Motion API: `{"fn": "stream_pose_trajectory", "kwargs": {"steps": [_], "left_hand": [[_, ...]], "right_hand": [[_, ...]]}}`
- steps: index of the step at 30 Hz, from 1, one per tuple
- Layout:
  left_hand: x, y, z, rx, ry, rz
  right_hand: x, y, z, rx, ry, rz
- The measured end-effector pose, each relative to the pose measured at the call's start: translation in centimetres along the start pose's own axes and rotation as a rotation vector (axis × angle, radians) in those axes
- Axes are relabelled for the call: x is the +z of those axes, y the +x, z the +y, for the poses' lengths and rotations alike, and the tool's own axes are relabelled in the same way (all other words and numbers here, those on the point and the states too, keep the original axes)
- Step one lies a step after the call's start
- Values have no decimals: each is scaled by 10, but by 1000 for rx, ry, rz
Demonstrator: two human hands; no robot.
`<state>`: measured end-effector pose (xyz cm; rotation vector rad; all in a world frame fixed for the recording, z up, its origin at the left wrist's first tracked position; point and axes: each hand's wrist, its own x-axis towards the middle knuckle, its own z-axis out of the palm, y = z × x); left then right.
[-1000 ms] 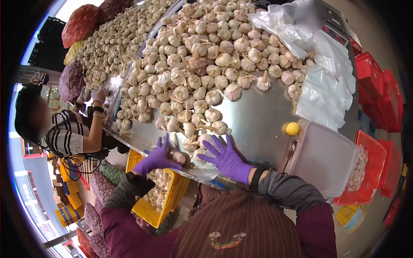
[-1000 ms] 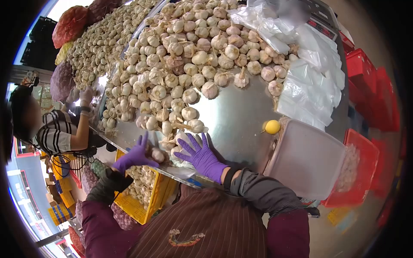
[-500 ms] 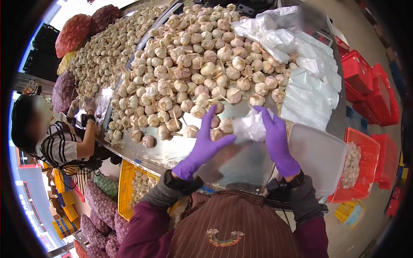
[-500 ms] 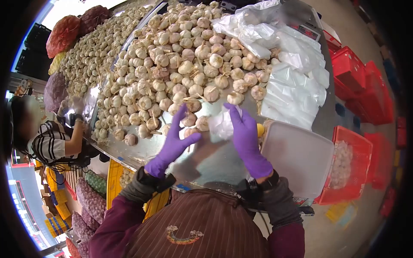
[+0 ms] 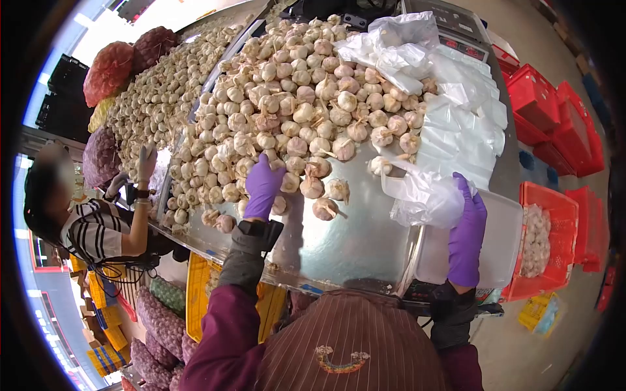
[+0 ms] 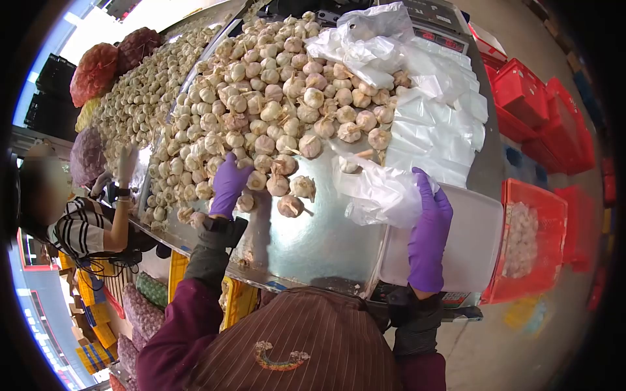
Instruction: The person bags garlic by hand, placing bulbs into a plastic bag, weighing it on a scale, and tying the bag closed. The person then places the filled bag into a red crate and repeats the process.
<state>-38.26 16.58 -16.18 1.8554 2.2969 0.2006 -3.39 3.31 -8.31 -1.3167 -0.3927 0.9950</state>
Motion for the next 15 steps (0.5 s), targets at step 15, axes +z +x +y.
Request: {"fn": "stream_pose_trajectory", "kwargs": {"steps": [15], "left_hand": [[-20, -76, 23, 350, -906, -126]], "right_hand": [[25, -16, 5, 205, -301, -451]]}}
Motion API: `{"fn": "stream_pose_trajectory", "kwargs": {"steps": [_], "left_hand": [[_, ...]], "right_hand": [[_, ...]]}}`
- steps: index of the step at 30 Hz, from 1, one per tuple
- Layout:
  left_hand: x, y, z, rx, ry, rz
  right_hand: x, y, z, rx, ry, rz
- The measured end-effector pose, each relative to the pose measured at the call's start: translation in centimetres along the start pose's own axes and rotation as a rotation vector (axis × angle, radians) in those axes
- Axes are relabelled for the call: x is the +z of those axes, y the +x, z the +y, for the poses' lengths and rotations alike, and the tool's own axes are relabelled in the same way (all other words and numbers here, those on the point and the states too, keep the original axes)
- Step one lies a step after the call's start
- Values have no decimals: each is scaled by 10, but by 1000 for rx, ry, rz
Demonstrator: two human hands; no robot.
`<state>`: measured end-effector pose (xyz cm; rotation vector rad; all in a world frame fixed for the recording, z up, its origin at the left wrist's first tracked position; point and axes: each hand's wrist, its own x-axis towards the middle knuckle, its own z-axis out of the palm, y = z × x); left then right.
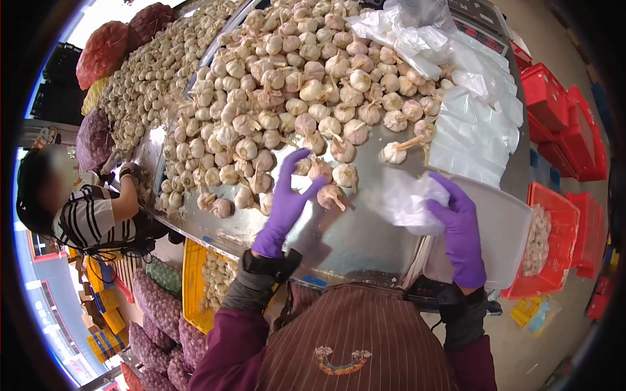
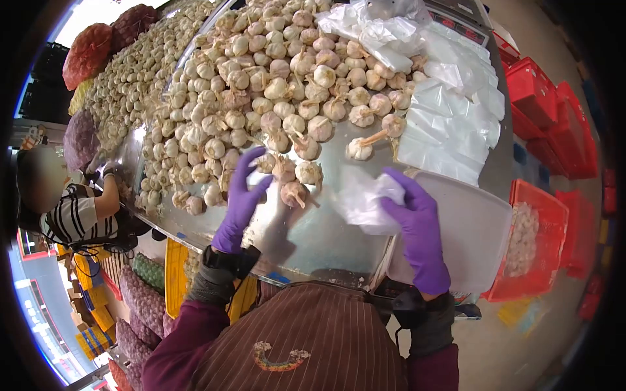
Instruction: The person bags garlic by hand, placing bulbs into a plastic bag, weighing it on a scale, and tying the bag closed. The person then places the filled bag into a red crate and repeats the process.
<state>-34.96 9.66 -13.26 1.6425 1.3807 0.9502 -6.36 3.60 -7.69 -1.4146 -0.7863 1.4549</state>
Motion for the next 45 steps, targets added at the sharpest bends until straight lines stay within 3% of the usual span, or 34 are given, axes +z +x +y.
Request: {"fn": "stream_pose_trajectory", "kwargs": {"steps": [2, 3, 4, 6, 8, 9, 12, 14, 16, 18, 20, 22, 24, 26, 28, 29, 30, 31, 32, 33, 34, 35, 37, 38, 39, 40, 42, 43, 45], "left_hand": [[36, -8, 46, -67, -444, -436], [44, -5, 64, -127, -404, -670], [66, -10, 55, -113, -440, -627], [85, 0, 66, -350, -682, -500], [97, 3, 90, -429, -907, -142], [101, 7, 88, -335, -903, -128], [94, 20, 82, -313, -776, 8], [83, 32, 68, -340, -854, 16], [69, 42, 54, -222, -818, -23], [68, 47, 72, -235, -683, -104], [79, 43, 88, -198, -699, -354], [85, 41, 85, -254, -726, -436], [80, 45, 80, -241, -735, -355], [76, 46, 84, -239, -741, -149], [73, 46, 88, -235, -800, -66], [70, 47, 84, -232, -734, -5], [66, 49, 86, -227, -734, -3], [62, 50, 92, -220, -656, 97], [56, 52, 97, -213, -577, 196], [46, 54, 102, -211, -478, 171], [37, 55, 104, -210, -474, 177], [28, 55, 105, -190, -344, 121], [15, 52, 121, -182, -189, -35], [10, 49, 127, -191, -179, -35], [5, 48, 134, -162, -182, -191], [0, 49, 139, -126, -186, -346], [-17, 54, 142, -101, -209, -375], [-30, 58, 141, -80, -215, -328], [-52, 63, 136, -139, -210, -157]], "right_hand": [[18, 4, 1, 52, -29, -250], [23, 6, -1, 51, -28, -252], [26, 8, -5, 4, -6, -250], [29, 14, -11, -50, 7, -238], [28, 17, -13, 24, 19, 173], [24, 16, -13, 159, 96, 51], [7, 18, -2, 61, 69, 51], [-7, 23, -10, -4, 124, 151], [-29, 28, -15, 102, -27, -37], [-25, 28, -17, 75, -82, -59], [-12, 34, 0, -77, -101, -139], [-17, 42, 5, -100, -194, -176], [-27, 40, -4, 38, -619, -144], [-38, 33, -17, 60, -545, -99], [-44, 29, -23, 139, 294, -184], [-35, 22, -12, -335, 59, -99], [-34, 27, -2, -339, 58, -102], [-35, 34, 11, -405, -267, 8], [-30, 35, 13, -116, 466, -107], [-25, 36, 15, 176, 1227, -10], [-33, 35, 19, 41, 962, 8], [-29, 28, 3, -261, 523, 128], [-15, 21, -20, -667, -152, 180], [-2, 28, -25, -790, -374, 117], [13, 34, -30, -851, -707, 126], [29, 44, -34, -915, -661, 98], [38, 63, -38, -809, -1149, -229], [34, 77, -39, -822, -1145, -231], [17, 96, -42, -79, -66, -640]]}}
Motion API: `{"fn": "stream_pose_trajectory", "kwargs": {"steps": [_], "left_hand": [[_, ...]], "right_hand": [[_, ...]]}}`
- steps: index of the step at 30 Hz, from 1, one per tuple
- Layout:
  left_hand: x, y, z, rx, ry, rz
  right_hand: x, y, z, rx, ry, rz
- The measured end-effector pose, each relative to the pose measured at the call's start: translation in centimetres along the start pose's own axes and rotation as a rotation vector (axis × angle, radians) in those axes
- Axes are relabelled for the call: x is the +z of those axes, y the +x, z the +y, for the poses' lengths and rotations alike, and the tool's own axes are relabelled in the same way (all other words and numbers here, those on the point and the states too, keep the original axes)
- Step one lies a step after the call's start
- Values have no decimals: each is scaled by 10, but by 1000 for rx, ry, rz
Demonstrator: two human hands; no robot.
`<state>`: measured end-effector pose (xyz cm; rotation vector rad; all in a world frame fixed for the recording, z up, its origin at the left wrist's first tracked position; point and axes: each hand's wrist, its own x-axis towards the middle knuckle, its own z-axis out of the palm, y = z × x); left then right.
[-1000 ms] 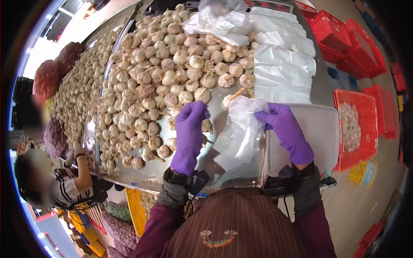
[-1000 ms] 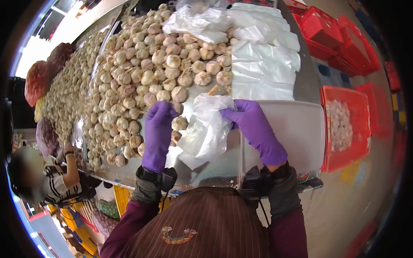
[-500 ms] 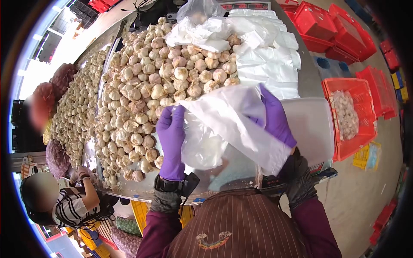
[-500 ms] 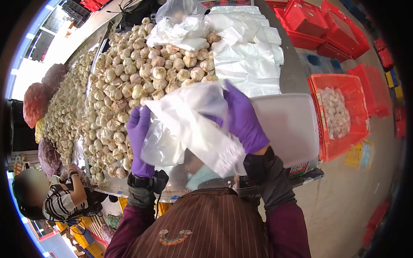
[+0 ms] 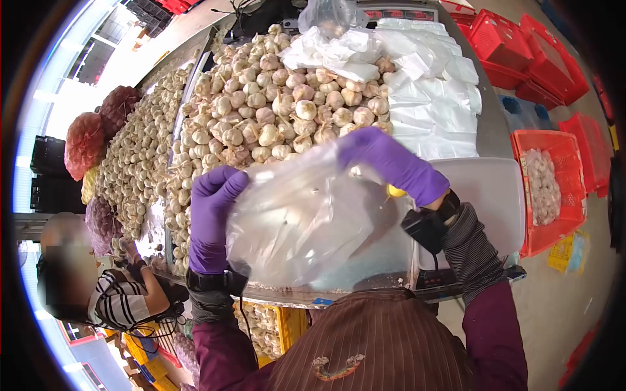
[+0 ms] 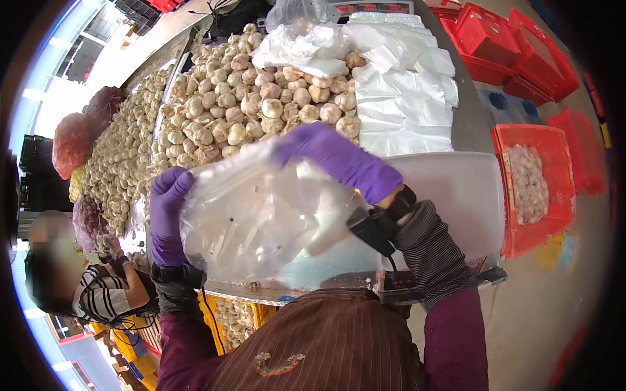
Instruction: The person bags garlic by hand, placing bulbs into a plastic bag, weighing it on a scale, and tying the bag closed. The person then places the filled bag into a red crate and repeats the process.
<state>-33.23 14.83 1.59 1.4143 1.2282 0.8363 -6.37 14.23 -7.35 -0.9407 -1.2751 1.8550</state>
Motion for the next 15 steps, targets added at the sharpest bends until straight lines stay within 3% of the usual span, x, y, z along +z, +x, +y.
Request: {"fn": "stream_pose_trajectory", "kwargs": {"steps": [2, 4, 7, 9, 10, 11, 13, 14, 15], "left_hand": [[-17, 2, -2, 2, 44, 62], [-29, 4, -7, 1, 64, 92], [-42, 8, -13, -16, 192, -10], [-51, 22, -24, -22, 242, -86], [-50, 32, -32, 107, 391, 39], [-50, 32, -32, 111, 388, 46], [-46, 30, -32, 670, 1032, 612], [-26, 14, -35, 353, 581, 564], [3, -4, -29, 188, 241, 414]], "right_hand": [[12, -21, 6, -324, 414, 154], [17, -13, 9, -171, 964, -56], [32, 1, 21, -159, 610, -76], [37, 15, 11, 109, -87, -154], [40, 19, 5, 149, 28, -130], [45, 24, 6, 147, 21, -134], [61, 29, 10, 14, -41, 309], [75, 28, 10, -76, -2, 387], [89, 35, 25, -257, -34, 441]]}}
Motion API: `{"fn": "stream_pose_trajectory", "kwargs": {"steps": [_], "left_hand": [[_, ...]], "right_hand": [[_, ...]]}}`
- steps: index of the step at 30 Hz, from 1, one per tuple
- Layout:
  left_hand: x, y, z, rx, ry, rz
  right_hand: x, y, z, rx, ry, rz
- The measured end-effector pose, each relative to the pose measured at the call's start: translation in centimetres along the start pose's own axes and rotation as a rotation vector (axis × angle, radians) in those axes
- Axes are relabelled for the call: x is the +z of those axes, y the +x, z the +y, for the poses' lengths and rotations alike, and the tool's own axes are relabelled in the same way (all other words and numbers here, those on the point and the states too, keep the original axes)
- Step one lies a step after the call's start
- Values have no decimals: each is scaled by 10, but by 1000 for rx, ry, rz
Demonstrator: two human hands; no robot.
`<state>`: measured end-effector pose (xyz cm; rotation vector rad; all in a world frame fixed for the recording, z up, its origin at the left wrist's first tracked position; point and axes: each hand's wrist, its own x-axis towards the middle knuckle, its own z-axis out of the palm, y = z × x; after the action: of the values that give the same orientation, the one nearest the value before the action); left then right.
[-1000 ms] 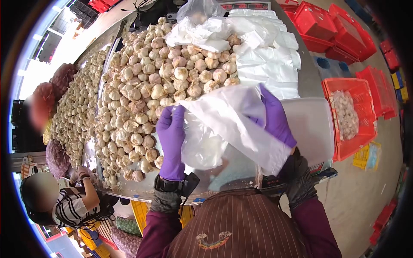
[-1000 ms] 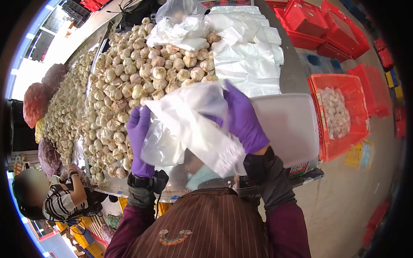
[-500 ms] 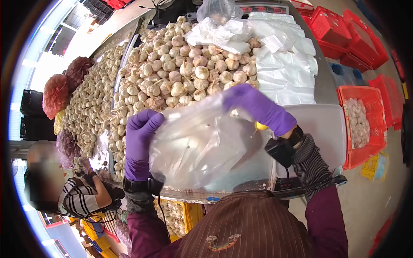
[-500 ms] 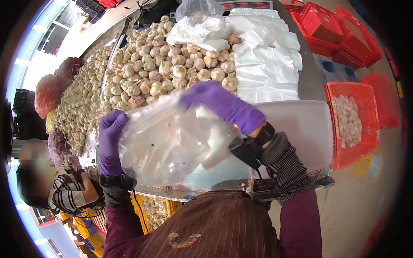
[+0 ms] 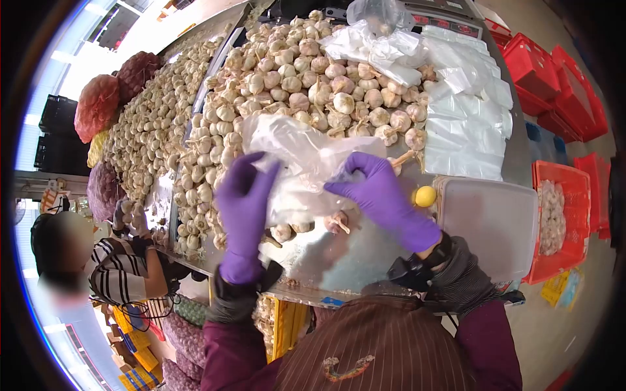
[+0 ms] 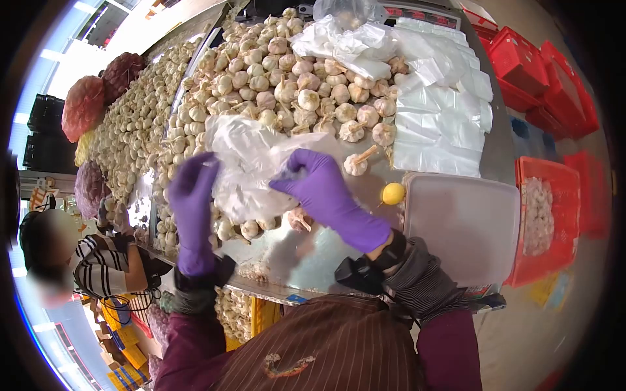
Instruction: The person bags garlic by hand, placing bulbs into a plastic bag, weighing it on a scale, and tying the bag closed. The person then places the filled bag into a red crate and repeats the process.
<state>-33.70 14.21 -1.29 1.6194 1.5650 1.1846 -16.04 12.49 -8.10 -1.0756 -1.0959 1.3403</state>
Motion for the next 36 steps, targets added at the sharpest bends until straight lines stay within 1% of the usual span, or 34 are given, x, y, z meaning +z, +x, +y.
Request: {"fn": "stream_pose_trajectory", "kwargs": {"steps": [1, 2, 3, 4, 6, 7, 8, 9, 10, 11, 12, 13, 14, 16, 17, 18, 19, 21, 22, 23, 24, 25, 26, 27, 28, 29, 30, 31, 32, 33, 34, 35, 36], "left_hand": [[16, -20, 1, -148, -65, -199], [32, -34, -7, -394, -225, -330], [44, -38, -19, -464, -594, -289], [46, -40, -23, -567, -774, -206], [51, -48, -33, -618, -1084, -168], [54, -50, -34, -657, -1159, -77], [56, -50, -29, -694, -1231, 15], [45, -43, -51, -887, -1421, 77], [31, -41, -70, -796, -1549, -135], [16, -34, -81, -703, -1473, -33], [1, -27, -93, -617, -1387, 69], [-6, -17, -28, -759, -1184, 358], [-7, -22, -21, -387, -866, 366], [-15, -32, -21, -157, -340, 168], [-10, -40, -13, -16, -244, 78], [-1, -52, 2, 18, -315, -43], [7, -61, 1, 295, -225, -100], [0, -83, 12, 121, -122, -102], [-11, -85, -2, 126, 220, -103], [-21, -87, -13, 185, 353, 57], [-33, -85, -35, 231, 454, 180], [-48, -86, -56, 240, 657, 274], [-62, -90, -61, 232, 716, 289], [-74, -94, -64, 270, 655, 286], [-79, -99, -64, 309, 589, 287], [-78, -104, -52, 302, 551, 270], [-75, -109, -44, 293, 513, 255], [-72, -114, -54, 378, 556, 245], [-64, -111, -40, 421, 658, 229], [-54, -104, -28, 389, 632, 202], [-44, -94, -22, 357, 605, 178], [-33, -89, -28, 282, 722, 106], [-24, -80, -43, 302, 798, 116]], "right_hand": [[13, -7, 7, 6, -64, 14], [19, -14, 12, 50, -90, 40], [25, -20, 16, 95, -114, 65], [22, -23, 16, 95, -118, 70], [11, -27, 5, 373, 403, 112], [9, -30, -2, 376, 482, 239], [0, -33, 11, 291, 339, 287], [-14, -35, 27, 203, 199, 333], [-26, -37, 27, 72, 55, 410], [-41, -37, 28, -58, -87, 484], [-67, -35, 44, -81, -204, 686], [-94, -37, 41, -257, -395, 794], [-112, -43, 33, 73, -618, 833], [-75, -59, 5, -457, -751, 787], [-37, -73, -25, -646, -869, 661], [1, -84, -56, -838, -967, 525], [29, -86, -73, -569, -876, 299], [35, -56, -20, -692, -1455, 239], [19, -40, 11, -622, -1514, 151], [14, -36, 9, -687, -1443, 296], [6, -41, 1, -713, -1436, 341], [-2, -48, -3, -650, -1441, 342], [-9, -57, -2, -574, -1449, 349], [-16, -66, 0, -553, -1462, 341], [-24, -73, 2, -352, -1166, 322], [-29, -78, 3, -154, -868, 303], [-30, -80, 3, -135, -885, 302], [-30, -80, 2, -81, -840, 217], [-28, -81, 0, -29, -789, 136], [-25, -80, -3, -16, -798, 141], [-22, -76, -8, -110, -894, 106], [-22, -72, -11, -209, -992, 67], [-23, -70, -13, -207, -1007, 70]]}}
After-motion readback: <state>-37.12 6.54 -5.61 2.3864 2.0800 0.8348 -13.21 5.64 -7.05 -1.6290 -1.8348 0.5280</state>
